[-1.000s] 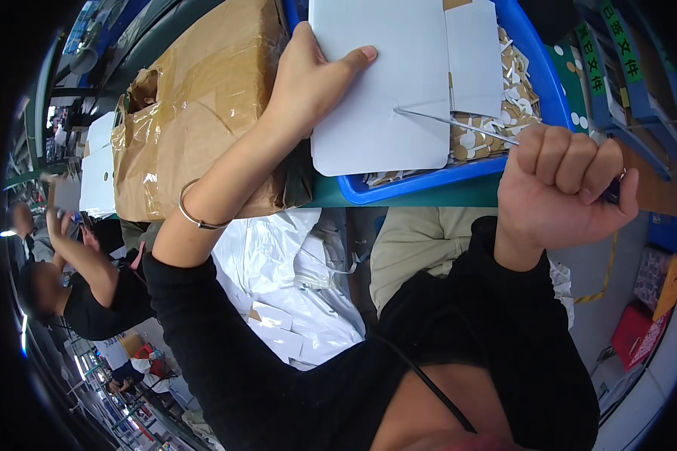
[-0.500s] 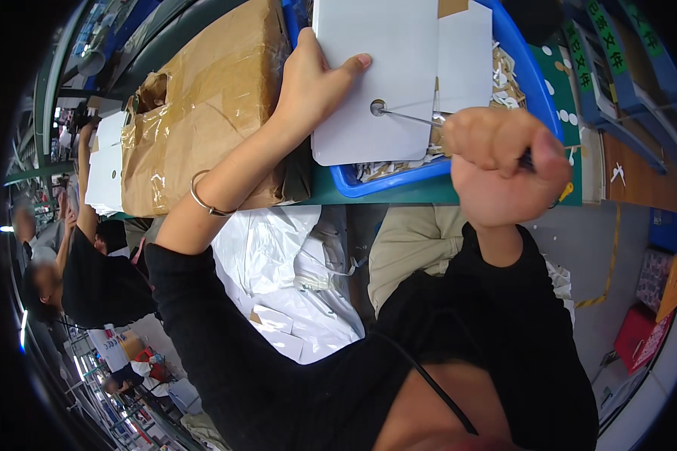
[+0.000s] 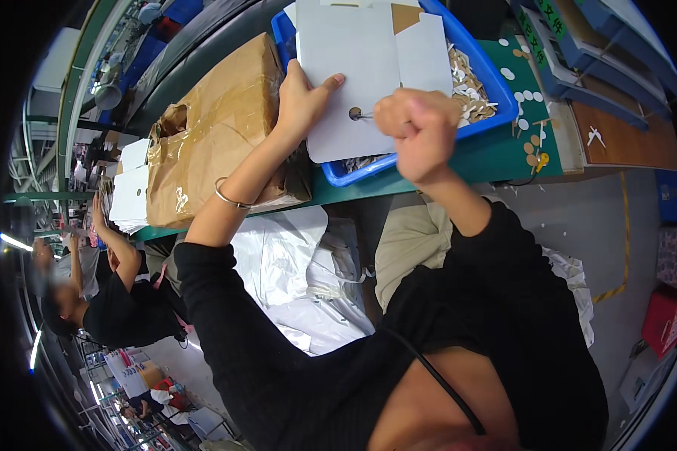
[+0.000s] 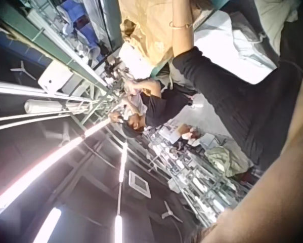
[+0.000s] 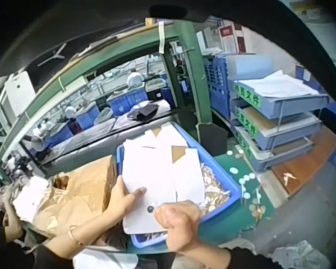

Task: Marking specific spots on white cardboard folders and stacking them.

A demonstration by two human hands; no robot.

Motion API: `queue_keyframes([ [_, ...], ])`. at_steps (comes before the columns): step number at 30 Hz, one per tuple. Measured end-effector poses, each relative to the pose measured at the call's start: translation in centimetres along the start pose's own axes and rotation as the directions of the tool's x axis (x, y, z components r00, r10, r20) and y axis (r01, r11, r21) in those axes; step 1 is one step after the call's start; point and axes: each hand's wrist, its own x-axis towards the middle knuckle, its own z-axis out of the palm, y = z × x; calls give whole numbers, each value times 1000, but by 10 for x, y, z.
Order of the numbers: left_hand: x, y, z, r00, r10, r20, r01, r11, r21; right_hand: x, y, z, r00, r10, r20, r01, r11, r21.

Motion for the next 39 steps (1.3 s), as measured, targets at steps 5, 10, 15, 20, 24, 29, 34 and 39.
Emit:
queue_keyframes([
  [5, -5, 8, -4, 1000, 21, 18, -23, 996, 84, 6, 7, 8, 998, -56, -7, 55, 992, -109],
  [10, 1, 1, -7, 999, -34, 15, 37, 968, -250, 10, -24, -17, 996, 48, -72, -23, 952, 305],
  [15, -3, 0, -3, 999, 9, 49, 0, 986, -170, -1, -33, -19, 995, -92, 48, 74, 954, 290],
  [20, -6, 3, -4, 1000, -5, 27, 11, 972, -233, -7, -5, -22, 999, -43, 20, 35, 951, 307],
  [24, -5, -1, -4, 995, 99, -7, -99, 989, -108, -7, -5, -26, 997, 40, 71, -58, 962, 267],
  [29, -8, 4, -3, 995, 93, -25, -94, 993, -75, -5, -1, -23, 997, 34, 63, -48, 968, 245],
  [34, -7, 4, -2, 990, 142, -16, -142, 990, -12, -9, 4, -18, 994, -34, 99, 19, 989, 148],
  [39, -3, -2, -1, 986, 163, -30, -165, 962, -217, -23, -8, -6, 990, -133, 47, 134, 990, -31],
])
